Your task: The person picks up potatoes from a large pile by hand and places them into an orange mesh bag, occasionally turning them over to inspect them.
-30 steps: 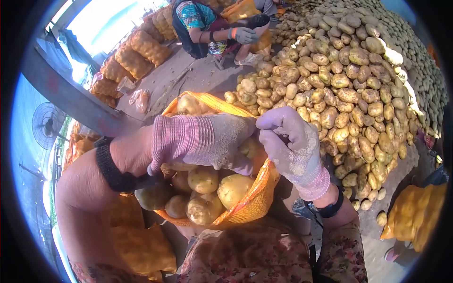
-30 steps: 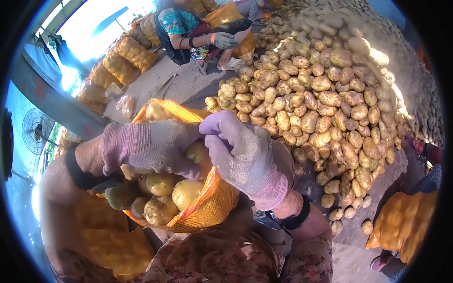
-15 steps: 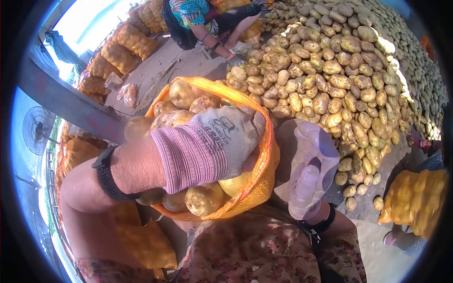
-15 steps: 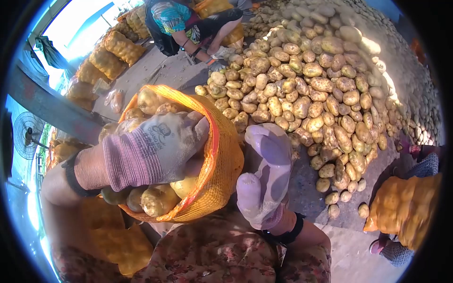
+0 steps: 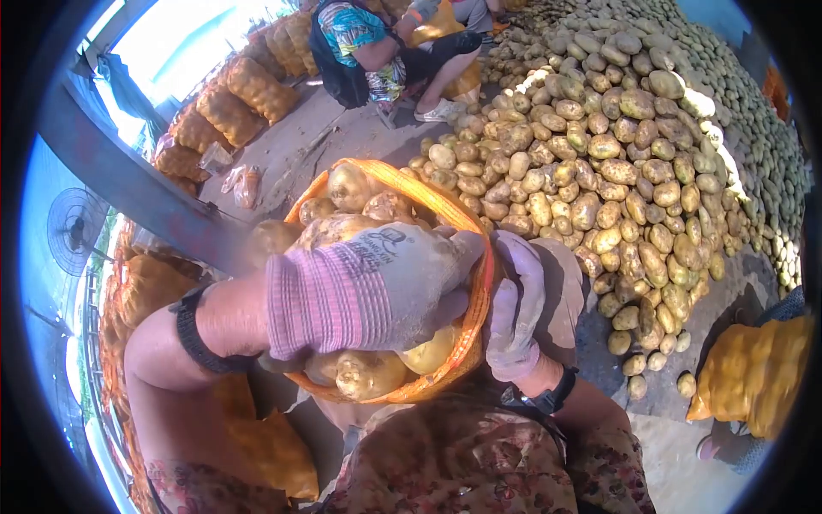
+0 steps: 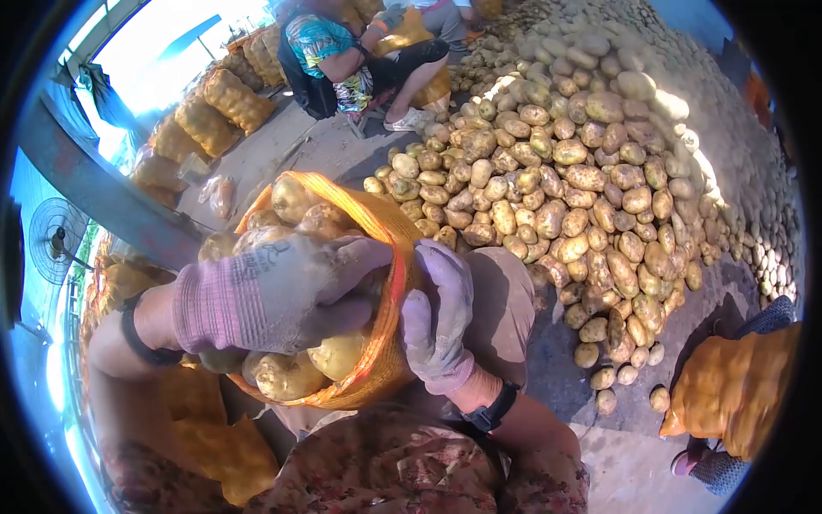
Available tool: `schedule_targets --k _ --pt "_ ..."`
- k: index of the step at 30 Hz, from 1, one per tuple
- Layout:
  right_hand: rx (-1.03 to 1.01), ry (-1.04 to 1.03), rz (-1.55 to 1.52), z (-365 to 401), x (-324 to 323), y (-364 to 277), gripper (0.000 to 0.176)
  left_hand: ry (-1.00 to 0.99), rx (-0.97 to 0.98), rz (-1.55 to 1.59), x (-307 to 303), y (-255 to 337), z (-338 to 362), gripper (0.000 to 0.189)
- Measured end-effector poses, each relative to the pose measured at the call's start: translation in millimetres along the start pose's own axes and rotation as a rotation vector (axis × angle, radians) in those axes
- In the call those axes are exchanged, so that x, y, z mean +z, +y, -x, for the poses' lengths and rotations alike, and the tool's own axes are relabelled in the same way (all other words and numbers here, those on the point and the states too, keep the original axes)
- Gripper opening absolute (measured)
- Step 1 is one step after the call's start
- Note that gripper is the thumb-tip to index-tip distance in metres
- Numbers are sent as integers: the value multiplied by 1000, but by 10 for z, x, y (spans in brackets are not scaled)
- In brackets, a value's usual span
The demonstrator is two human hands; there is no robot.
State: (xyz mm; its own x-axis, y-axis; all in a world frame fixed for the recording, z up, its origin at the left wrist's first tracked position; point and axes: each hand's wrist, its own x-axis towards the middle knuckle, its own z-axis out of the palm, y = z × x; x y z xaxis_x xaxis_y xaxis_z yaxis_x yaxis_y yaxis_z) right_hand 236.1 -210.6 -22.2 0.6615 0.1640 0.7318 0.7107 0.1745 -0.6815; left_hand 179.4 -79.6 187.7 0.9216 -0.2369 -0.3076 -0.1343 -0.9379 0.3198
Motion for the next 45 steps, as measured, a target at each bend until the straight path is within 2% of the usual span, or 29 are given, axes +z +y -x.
schedule_targets --k 2,3,5,7,11,13,14,16,17,19,20,21,24,25,28,31,34,35,38,39,42,45 --pt "88 -22 -95 3 -37 -6 44 255 181 27 -97 -9 291 35" --pt "252 -48 -203 -89 -117 -163 44 381 163 -20 -145 -34 399 33" --pt "318 -100 -232 -379 -208 -247 41 562 56 -73 -182 -207 594 31" --pt "443 -172 -316 -707 -200 -215 39 552 -87 -34 -164 -450 696 34" --pt "423 -649 -123 -1335 -9 -34 38 665 -313 91 -116 -956 809 37" --pt "436 -904 -51 -1559 190 130 38 595 -389 116 -69 -1355 773 40" --pt "427 -956 31 -1626 300 180 39 561 -427 130 -60 -1568 737 41" --pt "411 -1058 203 -1733 504 238 41 307 -308 233 -82 -1982 650 44" --pt "475 -1077 110 -1746 518 248 42 233 -264 295 -41 -2135 612 44" --pt "368 -1029 121 -1766 539 293 38 135 -203 435 17 -2279 483 45" --pt "315 -1004 126 -1789 570 307 36 136 -274 515 12 -2246 426 42" --pt "95 -931 288 -1848 565 203 21 143 -346 595 -36 -2115 372 39" --pt "-447 -796 678 -1924 536 -75 11 122 -379 556 -5 -2288 290 40" --pt "-425 -823 648 -1910 535 -152 9 188 -435 578 -89 -2100 310 38" --pt "-485 -711 510 -1915 538 53 15 381 -363 560 -8 -2135 303 29" --pt "172 -811 177 -1879 623 78 26 453 -339 665 26 -2130 278 28" --pt "62 -1017 143 -1883 791 138 34 496 -317 635 -15 -2080 331 24" --pt "48 -1019 179 -1915 812 73 36 483 -311 706 -29 -2009 365 25" --pt "-115 -835 335 -2112 742 58 38 473 -276 763 48 -1964 486 35" --pt "-117 -895 377 -2112 746 41 41 331 -347 642 -57 -1880 565 42" --pt "-640 -709 252 -1871 929 158 40 184 -429 793 -45 -1985 641 38" --pt "-366 -1102 109 -1887 1146 114 40 268 -362 1049 10 -1809 677 33"
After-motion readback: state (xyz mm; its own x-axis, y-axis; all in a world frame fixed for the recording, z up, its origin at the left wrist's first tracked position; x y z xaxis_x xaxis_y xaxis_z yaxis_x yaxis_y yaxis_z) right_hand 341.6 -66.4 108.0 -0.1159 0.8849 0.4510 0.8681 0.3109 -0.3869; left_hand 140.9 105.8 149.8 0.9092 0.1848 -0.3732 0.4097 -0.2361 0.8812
